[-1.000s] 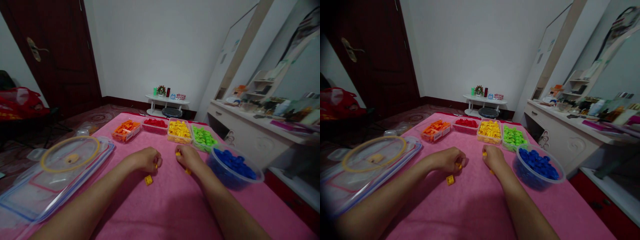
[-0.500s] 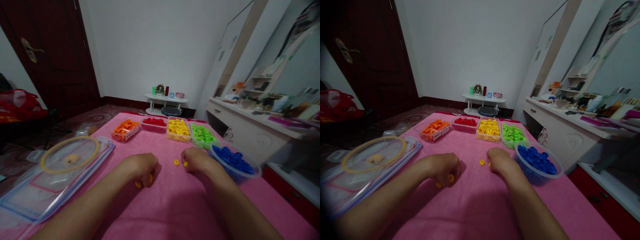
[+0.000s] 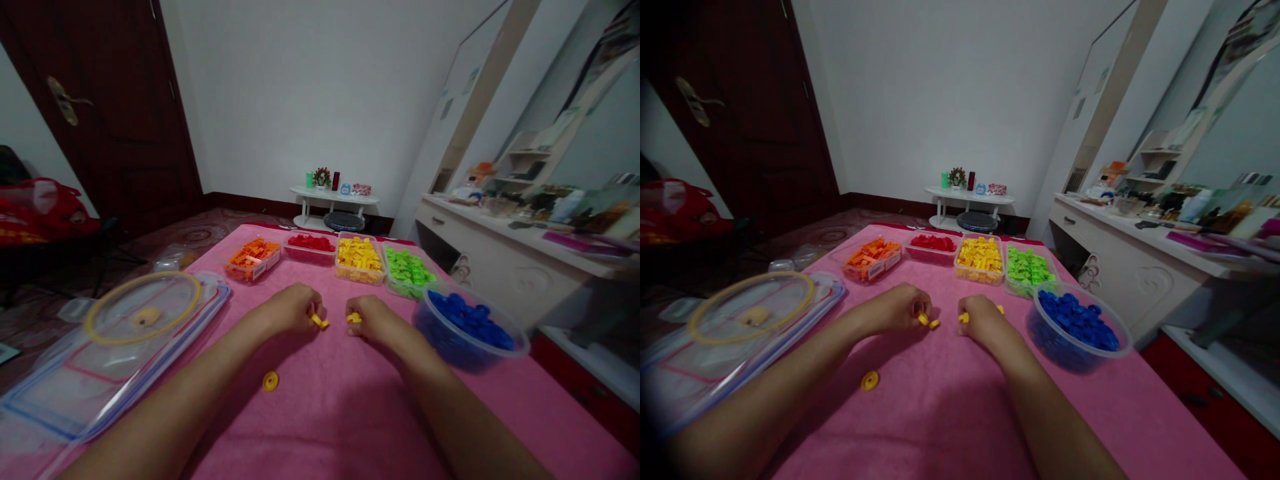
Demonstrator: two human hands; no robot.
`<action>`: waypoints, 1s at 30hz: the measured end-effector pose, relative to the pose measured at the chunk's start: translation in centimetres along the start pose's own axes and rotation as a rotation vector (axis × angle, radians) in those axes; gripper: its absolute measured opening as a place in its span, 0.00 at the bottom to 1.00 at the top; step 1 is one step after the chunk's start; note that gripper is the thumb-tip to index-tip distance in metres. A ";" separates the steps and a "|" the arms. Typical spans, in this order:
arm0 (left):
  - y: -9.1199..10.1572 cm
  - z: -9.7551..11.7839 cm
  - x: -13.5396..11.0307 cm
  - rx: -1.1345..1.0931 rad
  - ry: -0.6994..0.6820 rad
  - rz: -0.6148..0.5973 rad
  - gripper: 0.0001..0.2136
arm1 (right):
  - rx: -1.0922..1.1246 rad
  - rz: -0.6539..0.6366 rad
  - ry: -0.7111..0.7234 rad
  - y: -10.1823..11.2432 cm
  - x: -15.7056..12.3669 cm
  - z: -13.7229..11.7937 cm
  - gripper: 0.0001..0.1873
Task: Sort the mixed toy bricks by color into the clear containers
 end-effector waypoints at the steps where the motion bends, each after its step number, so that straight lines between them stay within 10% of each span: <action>1: -0.3 -0.1 0.3 -0.031 0.004 0.005 0.08 | 0.032 0.000 -0.006 -0.4 0.1 0.1 0.06; 5: -1.2 -0.1 0.9 -0.117 -0.015 0.037 0.14 | 0.223 0.020 -0.035 -1.0 0.5 0.5 0.03; 12: -1.5 0.6 -0.1 -0.155 -0.044 -0.347 0.08 | 1.091 0.182 -0.044 0.2 1.1 -0.2 0.10; 17: -0.9 2.1 -0.8 0.001 -0.119 -0.320 0.10 | 1.746 0.045 -0.124 0.8 0.9 -1.0 0.07; 23: -1.5 2.0 -0.3 -0.026 -0.155 -0.249 0.06 | 1.847 0.006 -0.196 -0.2 0.8 -1.4 0.07; 30: 3.0 1.7 0.4 -0.114 -0.043 0.448 0.09 | 1.710 -0.248 -0.437 -2.4 0.2 -3.3 0.25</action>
Point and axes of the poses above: each hand's wrist, its own x-axis towards the middle knuckle, its own y-axis out of the back of the hand, z = x × y, the point moved 2 cm from there along x, towards the middle knuckle, and after that the axes turned 5 degrees about x, right-handed, at the moved point
